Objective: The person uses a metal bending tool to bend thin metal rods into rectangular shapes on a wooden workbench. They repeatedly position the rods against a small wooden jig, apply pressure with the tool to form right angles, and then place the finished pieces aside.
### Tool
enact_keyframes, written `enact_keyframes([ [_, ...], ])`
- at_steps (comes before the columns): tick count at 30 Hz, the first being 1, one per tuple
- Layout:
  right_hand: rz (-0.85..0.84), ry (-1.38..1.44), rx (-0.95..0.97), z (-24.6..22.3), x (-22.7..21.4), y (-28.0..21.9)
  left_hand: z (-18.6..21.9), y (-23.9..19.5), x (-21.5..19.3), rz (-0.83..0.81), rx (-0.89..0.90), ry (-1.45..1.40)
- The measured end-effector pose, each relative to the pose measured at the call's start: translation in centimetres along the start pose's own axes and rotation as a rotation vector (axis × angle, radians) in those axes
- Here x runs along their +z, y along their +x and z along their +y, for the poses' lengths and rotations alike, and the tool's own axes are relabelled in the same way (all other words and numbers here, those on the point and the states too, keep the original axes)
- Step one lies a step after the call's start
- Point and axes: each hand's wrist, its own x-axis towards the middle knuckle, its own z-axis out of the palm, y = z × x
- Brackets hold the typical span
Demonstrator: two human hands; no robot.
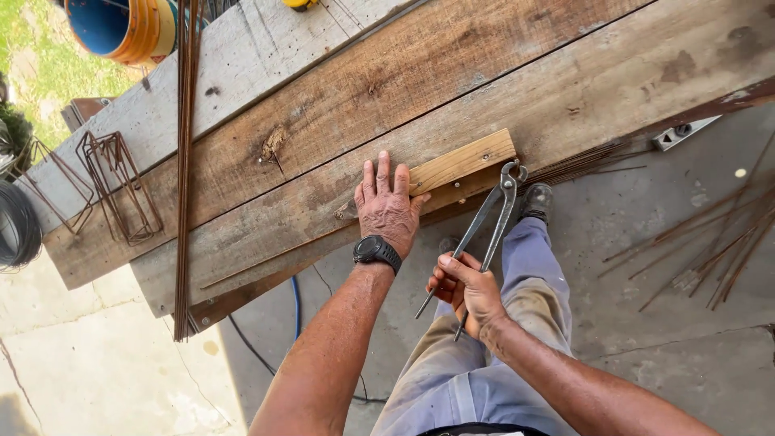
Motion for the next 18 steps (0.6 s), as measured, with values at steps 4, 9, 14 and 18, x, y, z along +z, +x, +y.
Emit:
enact_keyframes([
  [4, -0.021, -0.083, 0.013, -1.7, -1.8, -1.5, -0.1, 0.2, -0.2, -0.021, 0.005, 0.017],
  [9, -0.019, -0.274, -0.038, -5.7, -6.4, -3.5, 0.9, 0.5, -0.9, 0.054, 0.022, -0.012],
  [14, -0.009, -0.370, -0.087, -10.4, -7.0, -6.2, 2.5, 0.9, -0.5, 0.204, 0.142, 0.014],
  [18, -0.091, -0.482, -0.212, -15.3, -3.3, -10.9, 4.2, 1.9, -3.7, 0.212, 0.092, -0.274],
])
